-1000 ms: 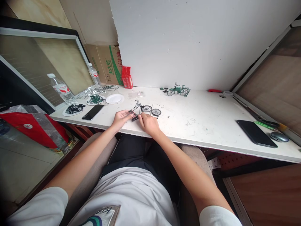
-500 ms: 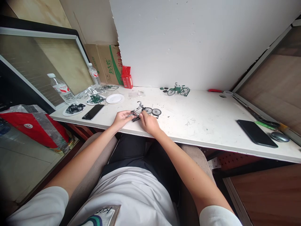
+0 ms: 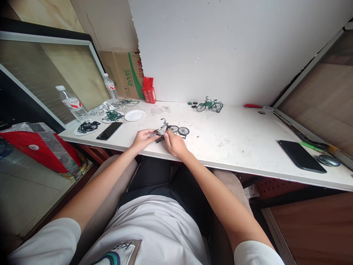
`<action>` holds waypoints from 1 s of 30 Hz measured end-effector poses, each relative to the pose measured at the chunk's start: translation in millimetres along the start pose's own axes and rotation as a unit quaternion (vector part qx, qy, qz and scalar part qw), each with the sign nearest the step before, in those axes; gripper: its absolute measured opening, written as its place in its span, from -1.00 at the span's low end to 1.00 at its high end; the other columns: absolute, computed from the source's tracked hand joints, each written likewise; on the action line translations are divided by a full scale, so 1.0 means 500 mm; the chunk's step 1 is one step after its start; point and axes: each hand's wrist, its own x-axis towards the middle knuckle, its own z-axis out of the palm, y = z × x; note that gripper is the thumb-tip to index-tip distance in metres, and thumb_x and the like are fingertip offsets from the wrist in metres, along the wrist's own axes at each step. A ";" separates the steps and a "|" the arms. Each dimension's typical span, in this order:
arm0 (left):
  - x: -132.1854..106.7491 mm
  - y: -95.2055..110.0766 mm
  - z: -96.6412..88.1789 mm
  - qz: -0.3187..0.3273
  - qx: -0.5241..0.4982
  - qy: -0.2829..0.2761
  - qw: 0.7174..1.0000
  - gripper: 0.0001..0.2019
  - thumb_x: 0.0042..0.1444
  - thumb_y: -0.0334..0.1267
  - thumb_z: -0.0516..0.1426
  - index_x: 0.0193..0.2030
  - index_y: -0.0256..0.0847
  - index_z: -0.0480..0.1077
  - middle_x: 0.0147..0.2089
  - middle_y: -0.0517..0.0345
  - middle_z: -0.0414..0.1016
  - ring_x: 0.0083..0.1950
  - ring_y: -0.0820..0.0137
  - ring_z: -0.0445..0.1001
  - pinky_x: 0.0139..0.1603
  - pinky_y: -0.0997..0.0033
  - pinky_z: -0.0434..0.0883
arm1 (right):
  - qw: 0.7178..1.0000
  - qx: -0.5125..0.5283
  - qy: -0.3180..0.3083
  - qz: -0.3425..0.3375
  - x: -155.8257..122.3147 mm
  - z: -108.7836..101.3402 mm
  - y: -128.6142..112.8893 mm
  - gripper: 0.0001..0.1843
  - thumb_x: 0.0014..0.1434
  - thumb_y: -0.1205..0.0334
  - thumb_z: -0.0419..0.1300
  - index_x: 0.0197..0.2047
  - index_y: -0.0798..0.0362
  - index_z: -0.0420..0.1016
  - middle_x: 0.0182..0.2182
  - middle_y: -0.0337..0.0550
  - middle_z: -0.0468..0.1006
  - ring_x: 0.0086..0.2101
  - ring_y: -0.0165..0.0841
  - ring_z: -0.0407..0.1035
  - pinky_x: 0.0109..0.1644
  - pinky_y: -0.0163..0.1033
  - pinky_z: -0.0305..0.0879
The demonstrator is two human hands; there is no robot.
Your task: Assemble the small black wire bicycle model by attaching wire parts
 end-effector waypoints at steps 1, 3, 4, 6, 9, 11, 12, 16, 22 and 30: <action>-0.001 0.000 -0.001 0.000 0.004 -0.003 1.000 -0.44 -0.10 -0.07 0.50 0.01 -0.34 0.60 0.02 -0.20 0.67 0.03 0.13 0.66 0.16 0.09 0.55 | 1.000 0.013 0.003 -0.007 -0.001 -0.001 -0.001 -0.66 0.53 -0.10 -0.13 -0.17 -0.06 0.20 -0.39 -0.14 0.53 -0.41 -0.19 0.42 -0.30 -0.15 0.19; -0.002 0.001 -0.002 -0.004 0.014 -0.010 1.000 -0.41 -0.07 -0.08 0.49 0.06 -0.34 0.58 0.04 -0.20 0.66 0.01 0.15 0.66 0.10 0.14 0.57 | 0.999 0.039 0.004 -0.025 -0.002 -0.001 -0.002 -0.69 0.45 -0.12 0.05 -0.17 -0.07 0.19 -0.33 -0.13 0.57 -0.38 -0.19 0.45 -0.28 -0.14 0.26; -0.003 0.002 -0.003 -0.009 0.021 -0.015 1.000 -0.40 -0.06 -0.07 0.49 0.10 -0.33 0.56 0.05 -0.20 0.65 0.00 0.15 0.66 0.04 0.17 0.58 | 0.998 0.052 0.002 -0.032 -0.002 0.000 -0.001 -0.67 0.40 -0.13 0.13 -0.18 -0.07 0.18 -0.31 -0.12 0.59 -0.38 -0.19 0.47 -0.27 -0.13 0.29; -0.006 0.007 -0.003 -0.019 0.034 -0.027 0.999 -0.36 -0.04 -0.07 0.48 0.15 -0.33 0.54 0.09 -0.23 0.63 -0.02 0.14 0.67 -0.10 0.24 0.60 | 0.997 0.074 -0.001 -0.035 -0.002 0.002 0.002 -0.64 0.32 -0.10 0.23 -0.19 -0.08 0.16 -0.28 -0.11 0.62 -0.38 -0.19 0.48 -0.26 -0.11 0.34; -0.012 0.022 -0.002 -0.021 0.038 -0.056 0.998 -0.34 -0.03 -0.08 0.48 0.19 -0.33 0.53 0.13 -0.26 0.61 -0.01 0.13 0.66 -0.14 0.28 0.59 | 0.995 0.097 0.002 -0.024 -0.001 0.006 0.006 -0.60 0.26 -0.04 0.29 -0.24 -0.10 0.12 -0.26 -0.11 0.65 -0.39 -0.19 0.49 -0.26 -0.08 0.38; -0.016 0.034 -0.002 -0.025 0.036 -0.077 0.996 -0.32 -0.03 -0.09 0.48 0.22 -0.32 0.52 0.19 -0.27 0.59 0.01 0.14 0.66 -0.07 0.26 0.59 | 0.994 0.107 0.003 -0.020 0.001 0.008 0.008 -0.60 0.25 0.01 0.30 -0.26 -0.10 0.09 -0.25 -0.13 0.67 -0.40 -0.19 0.49 -0.25 -0.07 0.39; -0.017 0.040 -0.002 -0.030 0.038 -0.084 0.995 -0.31 -0.03 -0.08 0.48 0.22 -0.33 0.52 0.21 -0.29 0.57 0.01 0.14 0.66 -0.05 0.25 0.59 | 0.994 0.110 0.005 -0.016 0.002 0.009 0.009 -0.60 0.24 0.03 0.30 -0.27 -0.10 0.08 -0.25 -0.14 0.68 -0.41 -0.20 0.49 -0.25 -0.07 0.40; -0.020 0.050 -0.005 -0.053 0.024 -0.118 0.991 -0.27 -0.05 -0.03 0.49 0.23 -0.35 0.51 0.22 -0.31 0.57 0.05 0.07 0.66 0.07 0.14 0.56 | 0.991 0.130 0.014 0.003 0.005 0.009 0.012 -0.58 0.21 0.11 0.30 -0.31 -0.10 0.03 -0.26 -0.16 0.70 -0.43 -0.21 0.49 -0.23 -0.04 0.41; -0.018 0.044 -0.004 -0.078 0.036 -0.120 0.989 -0.33 -0.10 0.05 0.49 0.07 -0.38 0.58 0.04 -0.27 0.67 0.06 0.00 0.66 0.08 0.10 0.56 | 0.962 0.266 -0.004 0.055 0.010 0.004 0.018 -0.45 0.15 0.02 0.36 -0.34 -0.11 -0.04 -0.28 -0.15 0.70 -0.53 -0.25 0.46 -0.39 -0.07 0.39; -0.024 0.046 0.004 -0.070 0.068 -0.098 0.990 -0.38 -0.10 0.06 0.49 0.00 -0.36 0.59 -0.07 -0.25 0.69 0.01 -0.03 0.68 -0.12 0.19 0.59 | 0.932 0.350 -0.035 0.089 0.011 0.001 0.019 -0.38 0.08 -0.08 0.41 -0.32 -0.11 -0.04 -0.27 -0.17 0.69 -0.62 -0.36 0.37 -0.52 -0.15 0.31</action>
